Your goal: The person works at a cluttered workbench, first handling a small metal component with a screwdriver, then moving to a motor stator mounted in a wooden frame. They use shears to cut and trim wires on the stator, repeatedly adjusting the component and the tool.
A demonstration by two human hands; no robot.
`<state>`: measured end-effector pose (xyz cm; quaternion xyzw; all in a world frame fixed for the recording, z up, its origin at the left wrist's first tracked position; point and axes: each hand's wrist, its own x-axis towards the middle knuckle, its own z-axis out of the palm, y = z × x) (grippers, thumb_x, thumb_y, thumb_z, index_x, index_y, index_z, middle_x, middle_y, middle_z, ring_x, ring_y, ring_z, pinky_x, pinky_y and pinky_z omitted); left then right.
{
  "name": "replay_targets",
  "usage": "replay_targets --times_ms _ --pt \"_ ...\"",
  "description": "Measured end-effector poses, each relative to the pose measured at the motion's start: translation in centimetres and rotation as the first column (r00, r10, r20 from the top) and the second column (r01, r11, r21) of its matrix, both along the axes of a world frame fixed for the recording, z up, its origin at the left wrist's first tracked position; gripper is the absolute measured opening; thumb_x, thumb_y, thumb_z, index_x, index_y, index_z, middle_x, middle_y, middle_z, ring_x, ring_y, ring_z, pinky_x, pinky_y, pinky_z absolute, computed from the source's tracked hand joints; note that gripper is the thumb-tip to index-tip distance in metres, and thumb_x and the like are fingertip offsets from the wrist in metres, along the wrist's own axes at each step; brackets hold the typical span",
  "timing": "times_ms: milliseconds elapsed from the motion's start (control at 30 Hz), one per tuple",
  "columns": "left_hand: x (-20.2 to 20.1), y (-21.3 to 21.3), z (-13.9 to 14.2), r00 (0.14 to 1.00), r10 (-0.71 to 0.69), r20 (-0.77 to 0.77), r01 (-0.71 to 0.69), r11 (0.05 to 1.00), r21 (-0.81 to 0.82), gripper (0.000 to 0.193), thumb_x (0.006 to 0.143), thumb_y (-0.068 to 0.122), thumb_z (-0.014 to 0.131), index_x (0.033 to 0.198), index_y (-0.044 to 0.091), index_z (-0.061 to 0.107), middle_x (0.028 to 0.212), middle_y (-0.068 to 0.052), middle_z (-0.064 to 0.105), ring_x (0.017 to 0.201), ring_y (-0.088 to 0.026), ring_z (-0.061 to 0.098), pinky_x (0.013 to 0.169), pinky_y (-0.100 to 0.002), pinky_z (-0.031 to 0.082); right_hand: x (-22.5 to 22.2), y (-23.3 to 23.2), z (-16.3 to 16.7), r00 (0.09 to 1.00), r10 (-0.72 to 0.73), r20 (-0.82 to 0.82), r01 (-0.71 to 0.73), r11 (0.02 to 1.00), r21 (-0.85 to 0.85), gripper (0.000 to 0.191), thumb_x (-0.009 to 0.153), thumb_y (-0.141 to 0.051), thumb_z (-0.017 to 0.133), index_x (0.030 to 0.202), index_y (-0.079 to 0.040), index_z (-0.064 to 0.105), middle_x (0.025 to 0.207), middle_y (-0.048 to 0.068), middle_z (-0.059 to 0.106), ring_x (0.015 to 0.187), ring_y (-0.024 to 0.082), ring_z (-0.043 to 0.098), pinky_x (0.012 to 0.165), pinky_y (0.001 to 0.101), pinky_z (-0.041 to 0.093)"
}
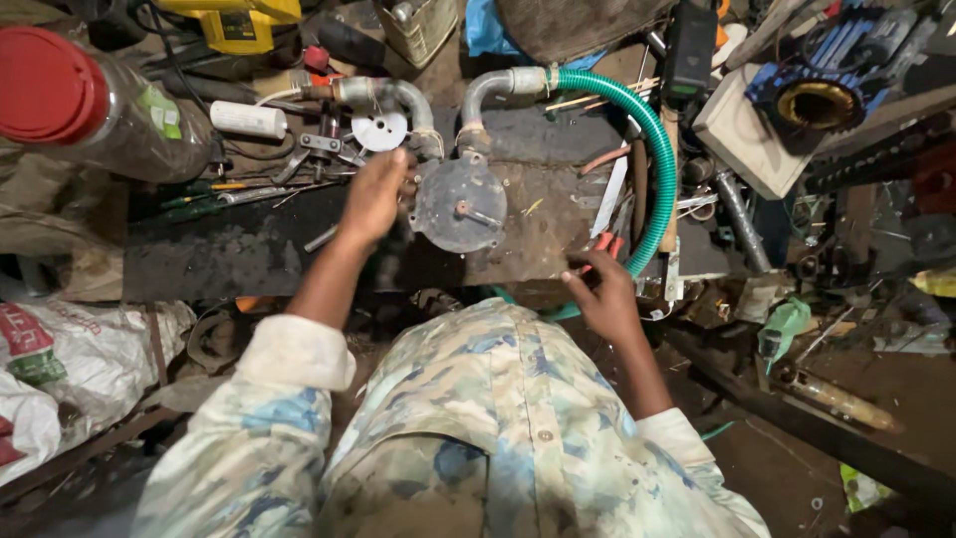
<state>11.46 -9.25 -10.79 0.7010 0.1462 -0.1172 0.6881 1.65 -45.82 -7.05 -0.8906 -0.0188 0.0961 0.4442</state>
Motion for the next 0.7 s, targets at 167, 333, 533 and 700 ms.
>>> replay_targets --times_ms 167,333,533,700 --pt "6.6 0.6 3.4 0.800 -0.440 0.407 -0.179 0.473 0.863 0.047 0.083 0.022 0.064 0.124 -0.001 0.065 0.116 -0.022 0.064 0.109 -0.039 0.059 0.092 -0.047 0.050 4.0 -2.4 1.0 0.972 0.130 0.195 -0.110 0.988 -0.111 0.031 0.088 -0.015 0.077 0.114 0.000 0.069 0.103 0.019 0.070 0.093 0.033 0.069 0.085 0.0412 0.054" --pt "14.5 0.1 3.3 0.824 -0.564 -0.061 0.112 0.055 0.992 0.035 0.091 0.020 0.055 0.121 0.008 0.070 0.122 -0.019 0.065 0.115 -0.040 0.058 0.091 -0.060 0.044 8.3 -6.9 1.3 0.989 0.010 0.147 0.030 0.963 -0.267 0.036 0.087 -0.018 0.079 0.116 0.001 0.068 0.109 0.022 0.069 0.094 0.035 0.070 0.083 0.0431 0.055" --pt "17.6 0.0 2.0 0.836 -0.527 -0.155 0.232 0.083 0.969 0.035 0.103 0.029 0.051 0.098 0.008 0.078 0.103 -0.020 0.074 0.095 -0.039 0.071 0.079 -0.051 0.053 4.9 -8.6 1.1 1.000 -0.031 -0.003 0.030 0.985 -0.173 0.037 0.088 -0.019 0.077 0.119 -0.001 0.066 0.112 0.019 0.067 0.095 0.032 0.070 0.075 0.0394 0.057" --pt "13.0 0.3 3.0 0.719 -0.693 -0.057 0.041 -0.039 0.998 0.022 0.089 0.022 0.059 0.090 0.016 0.080 0.088 -0.016 0.076 0.079 -0.035 0.074 0.066 -0.048 0.056 1.0 -7.1 3.4 0.996 0.015 0.086 0.008 0.966 -0.257 0.035 0.088 -0.018 0.079 0.118 -0.003 0.068 0.111 0.018 0.069 0.096 0.034 0.070 0.084 0.0411 0.055"
